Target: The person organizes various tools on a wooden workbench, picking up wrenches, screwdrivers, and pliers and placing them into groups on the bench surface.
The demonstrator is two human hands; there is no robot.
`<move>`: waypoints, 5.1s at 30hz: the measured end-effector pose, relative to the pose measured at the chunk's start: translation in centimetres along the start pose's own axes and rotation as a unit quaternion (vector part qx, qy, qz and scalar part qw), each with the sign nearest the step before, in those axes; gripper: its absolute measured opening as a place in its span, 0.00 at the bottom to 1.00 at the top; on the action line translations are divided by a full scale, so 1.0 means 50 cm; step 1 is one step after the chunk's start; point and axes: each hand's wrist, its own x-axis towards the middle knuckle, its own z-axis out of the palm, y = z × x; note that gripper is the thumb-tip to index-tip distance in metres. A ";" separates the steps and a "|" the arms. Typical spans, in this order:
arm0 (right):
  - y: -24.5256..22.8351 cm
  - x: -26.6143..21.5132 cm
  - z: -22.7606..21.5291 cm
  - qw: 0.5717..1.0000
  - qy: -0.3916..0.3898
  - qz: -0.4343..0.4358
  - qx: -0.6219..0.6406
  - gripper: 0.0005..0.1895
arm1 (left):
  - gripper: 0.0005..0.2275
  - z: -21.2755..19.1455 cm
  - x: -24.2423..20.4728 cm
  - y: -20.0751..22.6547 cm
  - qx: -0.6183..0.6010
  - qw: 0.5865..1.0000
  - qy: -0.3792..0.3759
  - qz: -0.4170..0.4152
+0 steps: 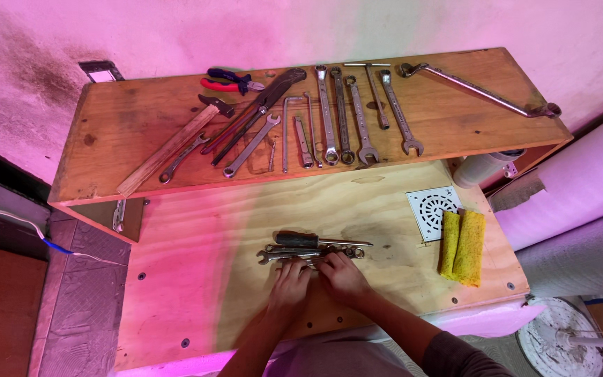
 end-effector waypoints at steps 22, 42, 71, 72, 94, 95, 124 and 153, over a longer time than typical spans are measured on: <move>-0.025 0.000 -0.038 0.998 -0.028 0.035 0.051 0.10 | 0.07 -0.038 0.025 -0.007 -0.009 0.999 0.015 0.039; -0.073 -0.155 -0.137 0.692 -0.008 0.340 0.637 0.07 | 0.01 -0.235 0.075 0.166 -0.421 0.884 -0.033 -0.201; -0.029 -0.048 -0.287 0.432 0.117 0.327 0.832 0.09 | 0.09 -0.293 0.183 0.304 -0.622 0.755 -0.008 -0.209; -0.025 -0.042 -0.290 0.429 0.108 0.320 0.838 0.10 | 0.10 -0.294 0.186 0.303 -0.631 0.747 0.005 -0.211; -0.001 0.013 -0.242 0.577 0.168 0.268 0.753 0.11 | 0.10 -0.320 0.211 0.293 -0.617 0.756 0.037 -0.216; 0.000 0.018 -0.245 0.604 0.172 0.265 0.732 0.11 | 0.11 -0.308 0.207 0.286 -0.610 0.761 0.037 -0.216; 0.192 0.266 -0.523 0.946 0.288 0.143 -0.048 0.06 | 0.05 -0.133 0.033 0.136 -0.563 0.754 -0.002 -0.339; 0.124 0.263 -0.484 0.928 0.344 0.135 -0.050 0.05 | 0.06 -0.122 -0.030 0.070 -0.593 0.724 0.007 -0.353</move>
